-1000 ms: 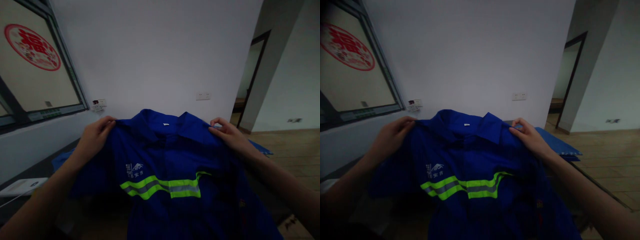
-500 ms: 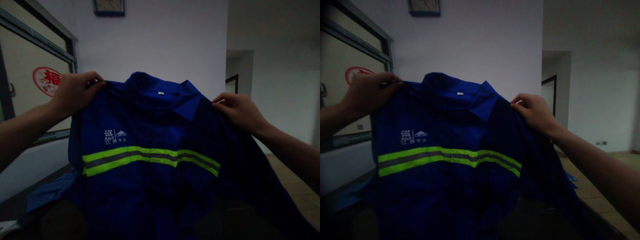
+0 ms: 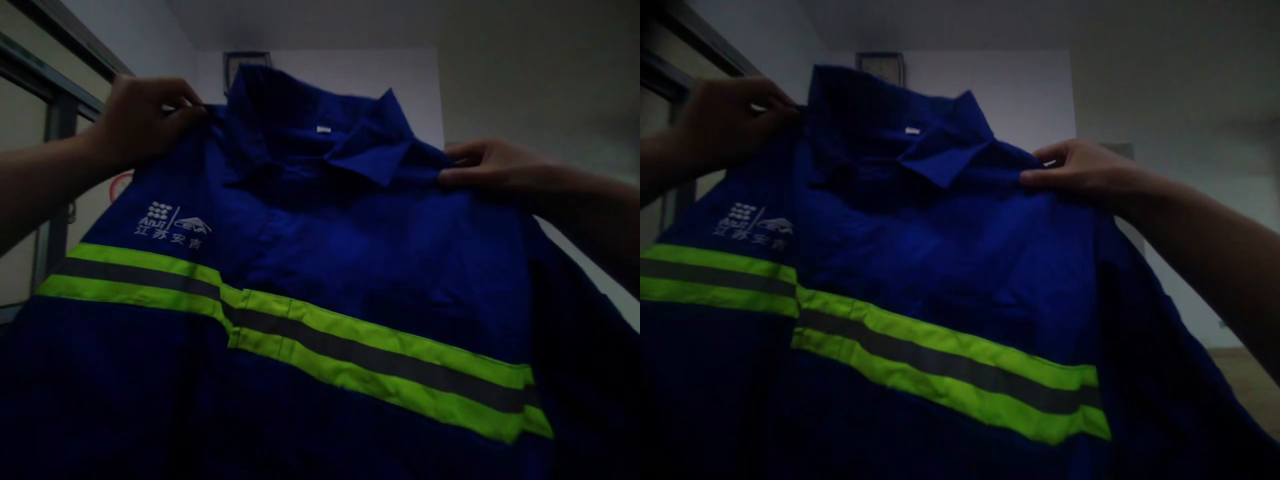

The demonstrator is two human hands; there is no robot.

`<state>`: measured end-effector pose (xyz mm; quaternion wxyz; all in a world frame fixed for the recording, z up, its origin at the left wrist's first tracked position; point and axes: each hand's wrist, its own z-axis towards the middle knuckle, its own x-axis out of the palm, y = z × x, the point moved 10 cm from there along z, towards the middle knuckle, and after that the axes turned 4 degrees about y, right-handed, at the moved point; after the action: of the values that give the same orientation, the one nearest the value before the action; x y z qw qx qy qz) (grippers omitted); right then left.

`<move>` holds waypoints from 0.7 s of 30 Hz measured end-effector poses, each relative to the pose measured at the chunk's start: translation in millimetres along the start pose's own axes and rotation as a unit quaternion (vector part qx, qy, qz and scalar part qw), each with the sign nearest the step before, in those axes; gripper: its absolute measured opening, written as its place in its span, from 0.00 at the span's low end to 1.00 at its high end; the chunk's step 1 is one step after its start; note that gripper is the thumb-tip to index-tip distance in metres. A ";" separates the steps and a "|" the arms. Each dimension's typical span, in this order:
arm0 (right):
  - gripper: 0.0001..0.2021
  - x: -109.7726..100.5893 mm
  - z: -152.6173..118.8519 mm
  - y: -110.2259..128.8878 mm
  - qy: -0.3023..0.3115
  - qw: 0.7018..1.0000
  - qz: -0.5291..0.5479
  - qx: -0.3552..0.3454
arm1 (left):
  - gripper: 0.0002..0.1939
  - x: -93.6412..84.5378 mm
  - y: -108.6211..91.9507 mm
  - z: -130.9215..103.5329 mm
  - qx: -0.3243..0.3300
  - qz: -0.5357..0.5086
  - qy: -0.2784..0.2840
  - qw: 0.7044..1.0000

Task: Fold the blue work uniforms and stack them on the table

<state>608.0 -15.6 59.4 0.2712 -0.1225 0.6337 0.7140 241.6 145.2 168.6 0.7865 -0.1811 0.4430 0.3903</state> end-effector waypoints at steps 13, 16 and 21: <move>0.17 -18.5 -18.6 21.7 -0.027 0.999 0.008 0.029 | 0.22 68.4 32.2 14.3 -0.071 -0.219 0.386 0.893; 0.21 -9.0 -15.5 25.3 0.045 0.997 0.010 0.068 | 0.21 70.9 30.9 11.2 -0.046 -0.258 0.427 0.865; 0.25 0.5 -11.7 36.8 0.122 0.988 -0.036 0.087 | 0.19 67.4 22.9 -1.5 -0.029 -0.298 0.413 0.860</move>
<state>585.7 -28.6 88.0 0.2270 -0.2077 0.7171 0.6254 243.4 189.2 112.7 0.6047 -0.4718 0.6406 0.0391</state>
